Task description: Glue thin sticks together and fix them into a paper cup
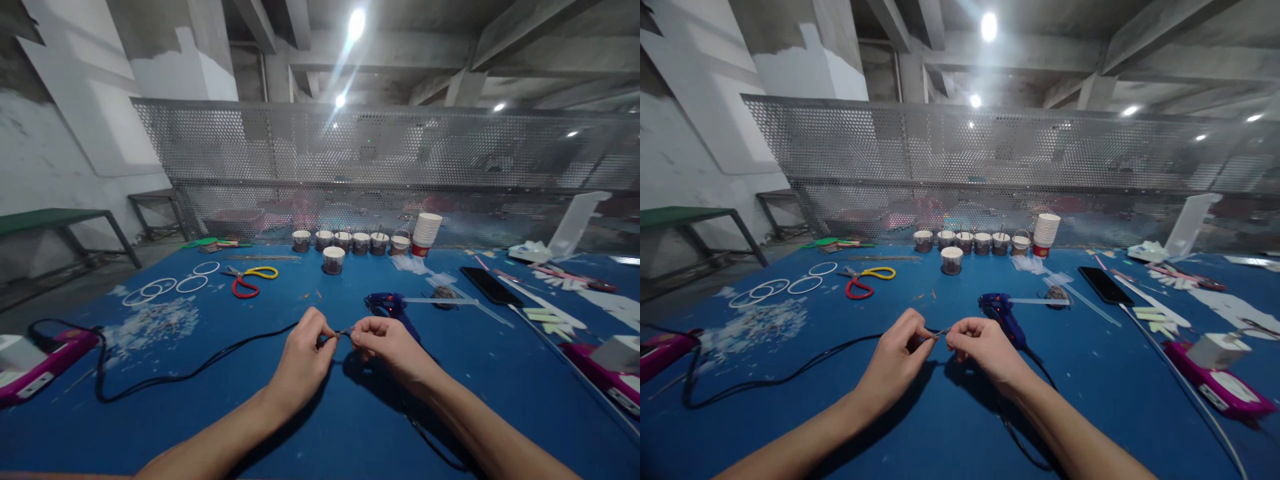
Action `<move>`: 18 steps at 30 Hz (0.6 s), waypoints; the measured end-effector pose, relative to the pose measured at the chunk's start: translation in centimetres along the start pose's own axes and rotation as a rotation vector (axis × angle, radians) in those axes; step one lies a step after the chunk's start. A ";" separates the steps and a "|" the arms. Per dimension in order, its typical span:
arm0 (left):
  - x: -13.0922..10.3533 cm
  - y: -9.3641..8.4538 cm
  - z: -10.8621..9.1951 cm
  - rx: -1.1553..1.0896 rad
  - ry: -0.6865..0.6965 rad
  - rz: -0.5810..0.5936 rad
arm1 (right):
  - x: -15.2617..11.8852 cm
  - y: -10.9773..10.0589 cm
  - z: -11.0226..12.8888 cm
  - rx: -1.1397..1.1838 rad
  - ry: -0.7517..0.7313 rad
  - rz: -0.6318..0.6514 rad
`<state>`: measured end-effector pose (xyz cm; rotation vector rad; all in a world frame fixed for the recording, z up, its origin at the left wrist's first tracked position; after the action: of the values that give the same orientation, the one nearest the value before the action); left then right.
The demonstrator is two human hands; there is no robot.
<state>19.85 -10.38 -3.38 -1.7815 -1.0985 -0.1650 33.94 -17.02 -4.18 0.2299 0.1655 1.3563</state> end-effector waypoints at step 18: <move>0.0 -0.2 -0.3 -0.055 0.040 0.022 | 0.0 -0.1 0.2 0.055 -0.012 0.004</move>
<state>19.81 -10.62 -3.12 -1.8313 -1.0546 -0.2185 34.07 -17.10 -3.98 0.2844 0.1928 1.3549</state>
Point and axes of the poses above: each hand's wrist, its own x-axis towards the middle knuckle, its own y-axis out of the palm, z = x × y, the point moved 2 cm from there along x, towards the middle knuckle, and after that the axes turned 11 degrees about x, right-handed, at the moved point
